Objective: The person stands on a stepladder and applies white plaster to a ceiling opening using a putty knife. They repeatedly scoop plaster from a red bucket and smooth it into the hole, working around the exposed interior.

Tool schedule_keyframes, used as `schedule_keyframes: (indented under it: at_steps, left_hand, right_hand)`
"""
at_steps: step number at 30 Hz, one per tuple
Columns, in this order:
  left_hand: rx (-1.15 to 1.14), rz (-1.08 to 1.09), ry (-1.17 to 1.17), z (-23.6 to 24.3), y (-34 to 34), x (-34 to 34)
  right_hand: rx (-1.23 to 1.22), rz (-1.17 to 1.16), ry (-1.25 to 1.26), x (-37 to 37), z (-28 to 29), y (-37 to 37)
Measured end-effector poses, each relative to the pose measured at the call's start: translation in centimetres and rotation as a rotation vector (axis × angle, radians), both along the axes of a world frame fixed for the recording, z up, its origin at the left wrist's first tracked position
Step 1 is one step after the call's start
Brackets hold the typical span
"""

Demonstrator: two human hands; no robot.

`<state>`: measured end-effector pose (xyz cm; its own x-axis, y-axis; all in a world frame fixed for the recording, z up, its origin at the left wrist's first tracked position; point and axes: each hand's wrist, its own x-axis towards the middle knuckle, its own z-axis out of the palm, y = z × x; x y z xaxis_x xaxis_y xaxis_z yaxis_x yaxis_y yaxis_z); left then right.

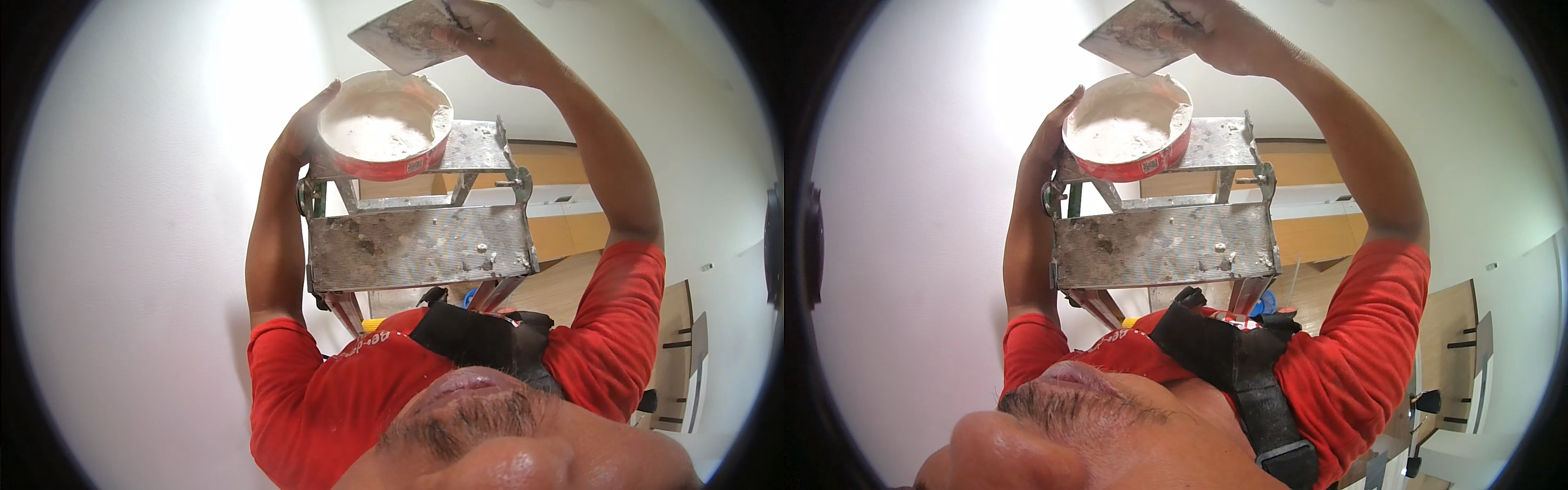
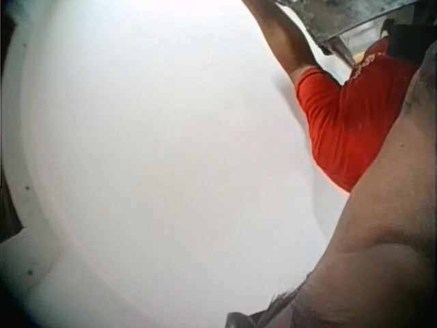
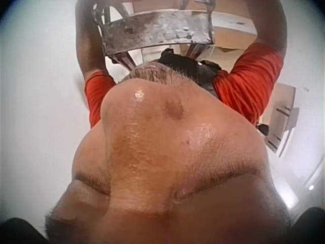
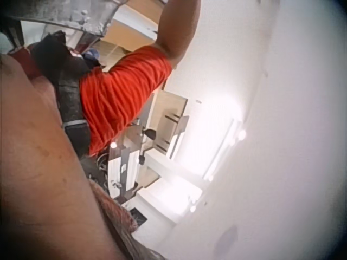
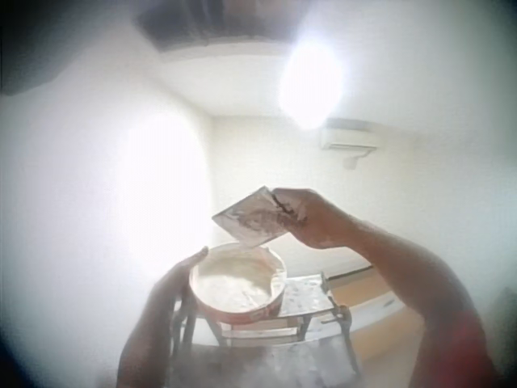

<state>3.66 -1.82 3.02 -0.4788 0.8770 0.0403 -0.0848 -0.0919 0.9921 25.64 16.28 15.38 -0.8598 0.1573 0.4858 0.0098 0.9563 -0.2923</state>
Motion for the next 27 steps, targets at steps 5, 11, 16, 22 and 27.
schedule_keyframes:
  at_steps: [5,11,16,22,27]
  left_hand:
    - [-0.003,0.088,0.042,-0.5,-0.1,0.3]
    - [-0.043,0.180,-0.003,-0.6,0.1,0.8]
    - [-0.026,0.136,-0.031,-1.5,0.5,-0.4]
    - [-0.038,0.090,-0.058,-1.4,0.7,-0.8]
    - [0.020,0.107,-0.100,-1.7,0.4,-0.8]
  right_hand:
    - [0.312,0.209,-0.174,1.6,2.2,-2.4]
    - [0.561,0.181,-0.551,1.3,5.7,-6.1]
    - [0.693,0.117,-0.630,-0.5,4.7,-7.2]
    - [0.793,0.007,-0.776,-1.4,5.3,-9.0]
    - [0.773,0.046,-0.928,-3.4,6.1,-10.3]
